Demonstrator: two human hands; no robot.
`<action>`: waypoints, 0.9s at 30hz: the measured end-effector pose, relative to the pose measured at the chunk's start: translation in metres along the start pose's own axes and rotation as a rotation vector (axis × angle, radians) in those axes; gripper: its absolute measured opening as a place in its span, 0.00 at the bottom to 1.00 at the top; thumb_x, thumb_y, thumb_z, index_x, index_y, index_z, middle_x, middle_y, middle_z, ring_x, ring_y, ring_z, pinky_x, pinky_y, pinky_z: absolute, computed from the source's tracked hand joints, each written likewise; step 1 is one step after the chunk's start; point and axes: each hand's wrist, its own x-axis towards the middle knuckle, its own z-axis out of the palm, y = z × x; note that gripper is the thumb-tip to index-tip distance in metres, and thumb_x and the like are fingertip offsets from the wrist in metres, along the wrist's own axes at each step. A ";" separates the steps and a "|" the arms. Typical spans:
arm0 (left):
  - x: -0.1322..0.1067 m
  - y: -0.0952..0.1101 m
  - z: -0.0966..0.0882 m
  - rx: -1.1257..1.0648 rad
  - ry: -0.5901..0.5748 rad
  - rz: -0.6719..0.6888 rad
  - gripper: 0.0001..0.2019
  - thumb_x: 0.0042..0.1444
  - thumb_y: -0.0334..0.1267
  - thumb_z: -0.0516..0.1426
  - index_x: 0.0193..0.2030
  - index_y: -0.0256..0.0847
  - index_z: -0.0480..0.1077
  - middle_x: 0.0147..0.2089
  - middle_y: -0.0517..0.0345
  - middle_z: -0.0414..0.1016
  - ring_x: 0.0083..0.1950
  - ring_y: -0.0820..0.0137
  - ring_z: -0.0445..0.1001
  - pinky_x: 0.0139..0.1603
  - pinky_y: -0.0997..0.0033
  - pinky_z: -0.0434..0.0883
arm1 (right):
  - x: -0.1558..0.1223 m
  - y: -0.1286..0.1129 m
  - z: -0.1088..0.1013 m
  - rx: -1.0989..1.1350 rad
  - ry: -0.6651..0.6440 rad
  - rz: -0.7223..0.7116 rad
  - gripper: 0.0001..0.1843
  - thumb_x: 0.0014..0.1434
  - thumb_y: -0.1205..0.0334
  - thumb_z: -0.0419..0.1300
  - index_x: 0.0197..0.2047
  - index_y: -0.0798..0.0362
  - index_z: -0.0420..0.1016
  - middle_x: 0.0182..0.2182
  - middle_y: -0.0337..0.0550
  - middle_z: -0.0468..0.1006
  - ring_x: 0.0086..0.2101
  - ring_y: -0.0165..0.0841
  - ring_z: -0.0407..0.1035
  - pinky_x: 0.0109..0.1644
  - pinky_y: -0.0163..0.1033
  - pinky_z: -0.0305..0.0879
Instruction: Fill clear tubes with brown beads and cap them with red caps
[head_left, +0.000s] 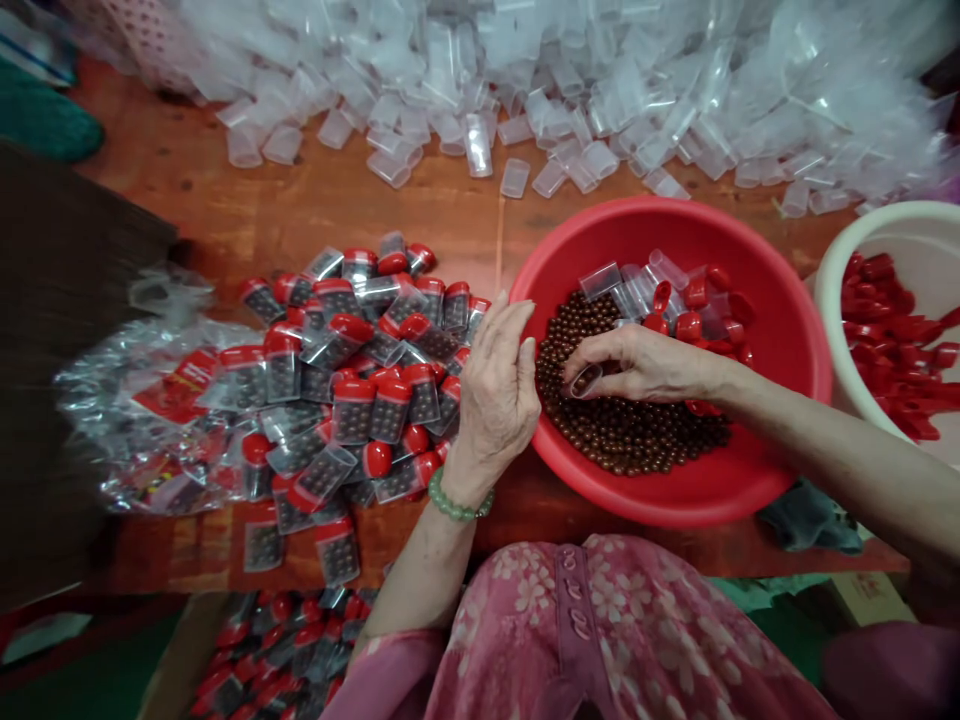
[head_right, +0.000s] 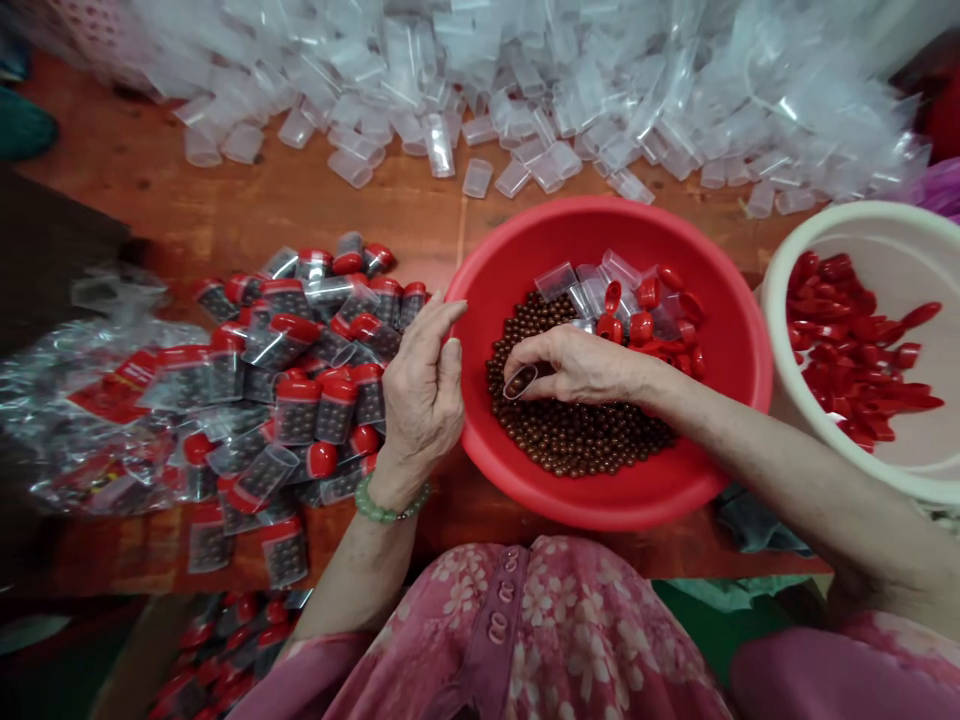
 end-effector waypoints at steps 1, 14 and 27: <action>0.000 0.003 -0.002 0.004 -0.006 -0.007 0.18 0.73 0.38 0.47 0.62 0.35 0.70 0.63 0.42 0.76 0.72 0.61 0.69 0.73 0.52 0.68 | -0.002 -0.001 -0.002 -0.063 0.020 -0.022 0.09 0.63 0.61 0.64 0.44 0.54 0.81 0.40 0.42 0.84 0.42 0.32 0.77 0.51 0.39 0.70; -0.001 0.005 0.010 -0.079 0.000 -0.020 0.18 0.74 0.36 0.45 0.62 0.39 0.70 0.62 0.47 0.78 0.70 0.64 0.71 0.73 0.56 0.66 | -0.002 -0.003 0.042 -1.319 -0.119 0.008 0.16 0.65 0.77 0.50 0.39 0.62 0.79 0.35 0.56 0.79 0.38 0.45 0.75 0.37 0.45 0.60; 0.002 0.010 0.003 -0.062 -0.030 0.004 0.17 0.72 0.33 0.46 0.60 0.38 0.71 0.59 0.48 0.80 0.68 0.64 0.73 0.72 0.55 0.68 | 0.000 0.004 0.008 -0.243 -0.239 0.006 0.11 0.61 0.69 0.64 0.47 0.55 0.82 0.41 0.41 0.85 0.41 0.31 0.78 0.49 0.36 0.70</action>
